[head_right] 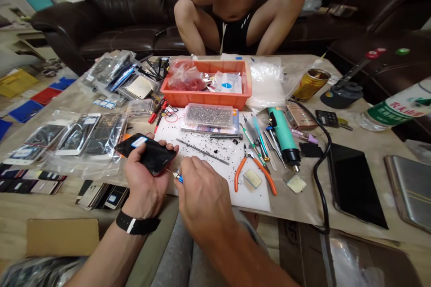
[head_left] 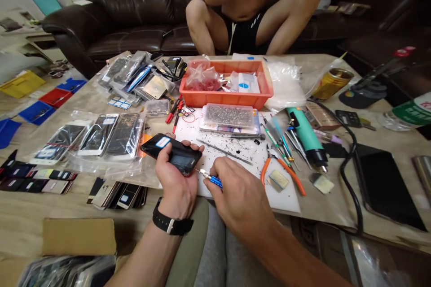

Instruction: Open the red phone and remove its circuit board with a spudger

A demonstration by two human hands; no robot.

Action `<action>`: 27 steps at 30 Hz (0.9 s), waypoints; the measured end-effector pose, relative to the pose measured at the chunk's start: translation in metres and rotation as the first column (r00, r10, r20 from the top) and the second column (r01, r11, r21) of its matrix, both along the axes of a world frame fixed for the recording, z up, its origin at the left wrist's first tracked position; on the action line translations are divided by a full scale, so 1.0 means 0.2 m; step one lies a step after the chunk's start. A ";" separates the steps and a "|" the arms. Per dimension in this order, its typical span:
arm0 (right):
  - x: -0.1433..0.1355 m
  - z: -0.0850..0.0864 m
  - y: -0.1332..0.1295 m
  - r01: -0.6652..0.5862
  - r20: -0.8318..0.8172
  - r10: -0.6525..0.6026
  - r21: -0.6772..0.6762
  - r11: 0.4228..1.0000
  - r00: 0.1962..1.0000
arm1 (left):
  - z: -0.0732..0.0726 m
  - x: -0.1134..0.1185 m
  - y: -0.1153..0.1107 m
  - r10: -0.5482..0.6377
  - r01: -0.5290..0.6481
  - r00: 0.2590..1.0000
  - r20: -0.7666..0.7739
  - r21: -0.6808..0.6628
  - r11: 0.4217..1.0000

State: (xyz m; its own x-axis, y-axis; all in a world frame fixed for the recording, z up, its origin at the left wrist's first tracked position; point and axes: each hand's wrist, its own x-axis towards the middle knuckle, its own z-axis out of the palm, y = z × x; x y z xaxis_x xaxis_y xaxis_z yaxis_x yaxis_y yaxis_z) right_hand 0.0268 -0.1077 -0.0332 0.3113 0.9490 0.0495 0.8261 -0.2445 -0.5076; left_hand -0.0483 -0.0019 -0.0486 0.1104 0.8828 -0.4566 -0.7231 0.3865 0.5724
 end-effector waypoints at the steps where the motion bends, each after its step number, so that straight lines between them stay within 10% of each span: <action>1: 0.00 0.00 0.00 -0.003 0.002 0.003 0.006 1.000 1.000 | 0.00 0.00 0.00 -0.001 0.001 1.000 0.002 -0.003 1.000; 9: 0.02 0.07 0.03 -0.008 0.070 0.025 -0.244 0.970 0.997 | 0.00 -0.01 0.00 -0.013 0.013 1.000 -0.001 -0.021 1.000; 27: 0.06 0.05 0.04 -0.078 0.049 0.090 -0.203 0.976 0.995 | -0.01 -0.02 0.01 -0.006 0.006 1.000 -0.021 -0.011 1.000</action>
